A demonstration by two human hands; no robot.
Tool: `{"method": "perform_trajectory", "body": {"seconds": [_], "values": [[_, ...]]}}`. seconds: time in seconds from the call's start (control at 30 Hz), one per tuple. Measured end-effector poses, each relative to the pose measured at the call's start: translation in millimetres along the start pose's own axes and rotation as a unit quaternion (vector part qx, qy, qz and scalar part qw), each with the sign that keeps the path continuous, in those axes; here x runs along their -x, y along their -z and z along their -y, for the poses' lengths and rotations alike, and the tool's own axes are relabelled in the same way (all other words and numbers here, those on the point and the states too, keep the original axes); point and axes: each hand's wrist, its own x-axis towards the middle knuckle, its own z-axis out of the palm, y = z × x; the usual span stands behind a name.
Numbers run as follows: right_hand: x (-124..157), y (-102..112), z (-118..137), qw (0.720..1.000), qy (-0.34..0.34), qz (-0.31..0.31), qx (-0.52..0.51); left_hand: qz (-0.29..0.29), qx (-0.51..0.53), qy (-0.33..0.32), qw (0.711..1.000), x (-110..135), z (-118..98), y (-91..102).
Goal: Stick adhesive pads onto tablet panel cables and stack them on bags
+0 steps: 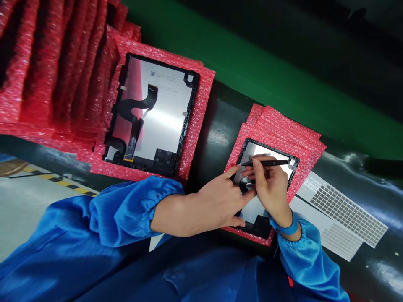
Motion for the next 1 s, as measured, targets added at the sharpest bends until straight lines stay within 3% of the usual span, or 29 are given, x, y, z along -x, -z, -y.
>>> {"method": "perform_trajectory", "body": {"seconds": [0.1, 0.23, 0.3, 0.4, 0.47, 0.57, 0.7, 0.87, 1.0], "values": [[-1.9, -1.7, -0.3, 1.0, 0.0, -0.012, -0.02, 0.0, 0.007, -0.008, 1.0, -1.0, 2.5, 0.5], [5.5, 6.9, 4.5, 0.996, 0.013, -0.049, -0.074, -0.049, 0.045, -0.012, 0.998, 6.1, 6.9, 11.8], [15.4, 19.7, 5.2, 0.993, 0.029, -0.073, -0.091, -0.053, 0.07, 0.077, 0.993, 14.6, 10.9, 18.3], [31.6, 43.9, -3.3, 0.989, 0.044, -0.102, -0.095, -0.011, 0.085, 0.286, 0.954, 27.5, 17.9, 17.3], [38.5, 56.6, -14.8, 0.989, 0.04, -0.11, -0.09, 0.009, 0.099, 0.331, 0.938, 31.6, 21.0, 9.0], [40.4, 64.7, -33.6, 0.987, 0.034, -0.122, -0.095, -0.034, 0.119, 0.31, 0.943, 29.8, 20.3, -5.0], [35.0, 63.0, -51.3, 0.983, 0.032, -0.139, -0.119, -0.16, 0.125, 0.293, 0.934, 21.9, 12.6, -11.6], [33.2, 64.0, -63.6, 0.975, 0.041, -0.155, -0.155, -0.268, 0.33, 0.218, 0.879, 8.7, 2.8, -17.8], [37.5, 69.2, -65.3, 0.949, 0.123, -0.21, -0.202, -0.342, 0.314, 0.207, 0.861, 12.6, 18.2, -18.4]]}}
